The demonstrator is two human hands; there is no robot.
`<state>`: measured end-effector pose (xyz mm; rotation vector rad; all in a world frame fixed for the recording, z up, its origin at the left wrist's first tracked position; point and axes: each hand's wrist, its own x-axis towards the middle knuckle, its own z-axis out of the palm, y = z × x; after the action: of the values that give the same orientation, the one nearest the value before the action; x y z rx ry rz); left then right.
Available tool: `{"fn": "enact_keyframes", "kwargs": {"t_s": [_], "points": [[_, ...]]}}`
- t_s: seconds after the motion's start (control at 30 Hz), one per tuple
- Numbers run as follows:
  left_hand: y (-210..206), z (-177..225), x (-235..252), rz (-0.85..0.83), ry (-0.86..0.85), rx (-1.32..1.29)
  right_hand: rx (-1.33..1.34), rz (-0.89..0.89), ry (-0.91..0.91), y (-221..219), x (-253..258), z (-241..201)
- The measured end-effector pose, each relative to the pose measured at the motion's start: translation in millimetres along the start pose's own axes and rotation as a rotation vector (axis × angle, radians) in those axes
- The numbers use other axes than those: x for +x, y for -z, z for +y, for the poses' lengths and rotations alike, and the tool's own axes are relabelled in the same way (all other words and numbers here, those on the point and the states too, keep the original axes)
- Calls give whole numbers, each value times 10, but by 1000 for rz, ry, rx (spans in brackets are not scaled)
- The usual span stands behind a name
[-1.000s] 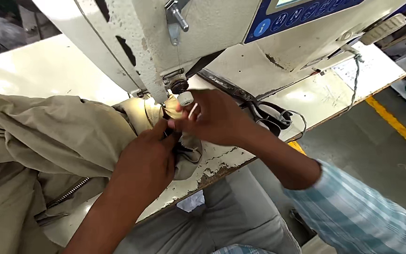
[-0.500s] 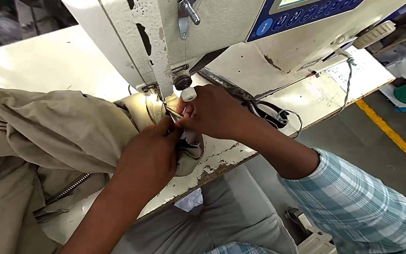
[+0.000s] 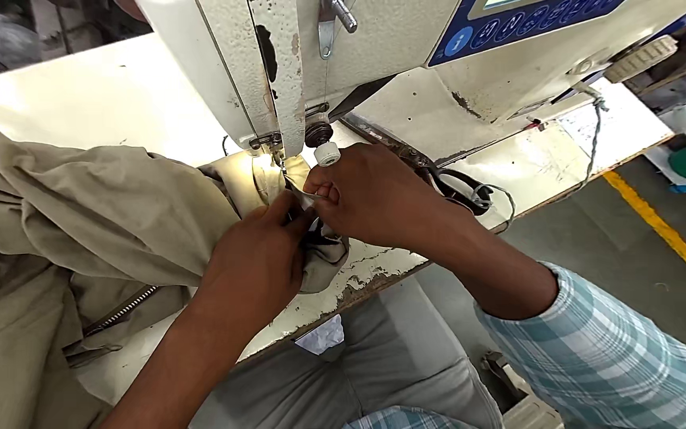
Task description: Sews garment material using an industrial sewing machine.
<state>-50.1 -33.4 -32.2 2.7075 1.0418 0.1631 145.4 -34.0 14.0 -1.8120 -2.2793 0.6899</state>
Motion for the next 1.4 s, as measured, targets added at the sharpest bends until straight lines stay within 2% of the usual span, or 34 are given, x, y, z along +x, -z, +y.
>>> {"fn": "enact_keyframes", "kwargs": {"t_s": [0.1,0.17,0.3,0.37,0.53,0.73,0.83,0.9,1.0,1.1,1.23,1.4], "points": [[10,13,-5,24,21,-31,122,92,17,-171,-38,-14],[14,7,2,13,32,-29,108,92,25,-263,-62,-25],[28,26,12,-25,30,22,31,-71,46,-179,-61,-68],[46,38,24,-29,33,37,86,-97,57,-145,16,35],[47,21,26,-33,24,36,289,251,-110,-252,325,341],[71,31,27,-57,14,50,283,448,-172,-494,585,294],[87,44,43,-70,26,62,276,502,-123,-484,543,357],[76,35,46,-66,25,65,309,432,-63,-389,374,332],[47,26,20,-47,23,40,247,94,17,-251,80,202],[35,22,3,-29,24,-4,115,-94,63,-95,28,136],[16,17,-23,-12,29,-11,68,-138,28,4,105,56],[15,8,-21,-35,33,1,39,-42,30,-68,151,48]]}}
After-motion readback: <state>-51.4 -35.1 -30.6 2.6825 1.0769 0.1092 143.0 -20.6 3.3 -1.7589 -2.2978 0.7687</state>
